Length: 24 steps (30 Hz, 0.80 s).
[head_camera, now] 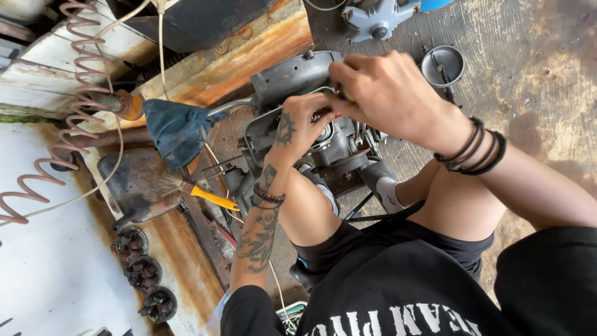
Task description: Disassembling and inspecting components of a motorcycle engine using a screwdriver
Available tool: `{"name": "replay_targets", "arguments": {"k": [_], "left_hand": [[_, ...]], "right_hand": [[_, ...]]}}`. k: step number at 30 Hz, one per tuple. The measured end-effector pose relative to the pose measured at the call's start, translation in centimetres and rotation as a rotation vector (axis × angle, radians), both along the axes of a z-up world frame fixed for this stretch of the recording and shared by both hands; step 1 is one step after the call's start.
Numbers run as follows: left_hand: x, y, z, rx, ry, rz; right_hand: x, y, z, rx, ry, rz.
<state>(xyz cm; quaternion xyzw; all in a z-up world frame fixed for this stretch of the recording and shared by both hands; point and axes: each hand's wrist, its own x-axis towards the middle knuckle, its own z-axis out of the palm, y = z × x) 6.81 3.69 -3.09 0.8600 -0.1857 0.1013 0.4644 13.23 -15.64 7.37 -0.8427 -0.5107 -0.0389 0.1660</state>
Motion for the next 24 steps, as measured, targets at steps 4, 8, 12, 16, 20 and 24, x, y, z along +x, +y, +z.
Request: {"name": "replay_targets", "arguments": {"k": [4,8,12,16,20,24], "left_hand": [[0.1,-1.9,0.3,-0.121,-0.092,0.078],[0.0,-1.3,-0.5,-0.033,-0.130,0.149],[-0.2,-0.2,0.2,-0.051,-0.110,0.027],[-0.5,-0.4,0.1,0.006,-0.119,-0.007],[0.1,-1.2,-1.8,0.059,-0.218,0.172],[0.3,-0.6,-0.6,0.042,-0.111,0.041]], "right_hand": [[-0.2,-1.0,-1.8,-0.204,-0.328,-0.282],[0.6,-0.7,1.9,-0.069,0.058,-0.040],[1.0,-0.8,1.6,-0.093,0.110,0.063],[0.3,-0.2,0.7,-0.372,-0.142,-0.191],[0.7,-0.3,2.1,-0.427,-0.100,-0.255],[0.7,-1.0,3.7,-0.058,0.185,0.167]]}}
